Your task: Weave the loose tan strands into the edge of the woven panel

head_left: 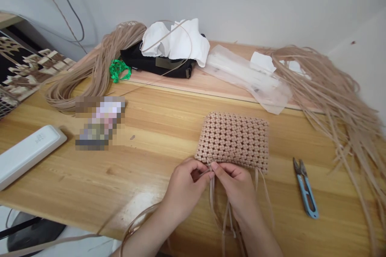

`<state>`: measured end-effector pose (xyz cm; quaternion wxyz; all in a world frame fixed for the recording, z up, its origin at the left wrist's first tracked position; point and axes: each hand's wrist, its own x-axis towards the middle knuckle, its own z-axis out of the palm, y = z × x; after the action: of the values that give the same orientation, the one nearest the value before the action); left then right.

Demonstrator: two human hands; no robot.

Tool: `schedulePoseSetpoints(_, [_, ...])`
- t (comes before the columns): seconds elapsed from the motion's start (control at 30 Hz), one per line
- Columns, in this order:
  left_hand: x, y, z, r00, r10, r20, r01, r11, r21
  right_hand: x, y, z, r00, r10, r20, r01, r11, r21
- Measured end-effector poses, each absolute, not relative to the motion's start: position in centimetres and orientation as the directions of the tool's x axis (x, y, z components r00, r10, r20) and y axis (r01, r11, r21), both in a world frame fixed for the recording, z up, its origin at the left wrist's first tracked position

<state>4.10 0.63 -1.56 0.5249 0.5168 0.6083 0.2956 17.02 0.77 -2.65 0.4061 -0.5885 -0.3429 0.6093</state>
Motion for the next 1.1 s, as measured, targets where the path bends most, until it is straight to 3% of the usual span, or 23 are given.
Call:
schedulePoseSetpoints(0.13, [4.6,0.6,-1.9,0.056,0.918,-0.392,0.14,0.382,0.914,17.0,0.8,-2.8,0.009,0.897,-0.441,-0.098,-0.438,-0.894])
schedulePoseSetpoints(0.33, [5.1,0.2,-2.0,0.04,0.931,-0.364,-0.008,0.364,0.931,16.8,0.8,-2.7,0.015,0.904,-0.427,-0.095,-0.424,-0.901])
schedulePoseSetpoints(0.53, [5.2,-0.4,-2.3,-0.041,0.987,-0.155,0.15,0.159,0.976,16.8,0.6,-2.7,0.046,0.907,-0.419,-0.057,-0.417,-0.907])
schedulePoseSetpoints(0.77, [5.2,-0.8,-1.9,0.004,1.0,0.021,0.348,-0.021,0.937,16.7,0.7,-2.6,0.066,0.912,-0.406,0.008,-0.407,-0.913])
schedulePoseSetpoints(1.1, [4.8,-0.9,-1.9,0.17,0.98,0.107,0.476,-0.177,0.861,16.9,1.2,-1.7,-0.001,0.875,-0.484,-0.055,-0.483,-0.874])
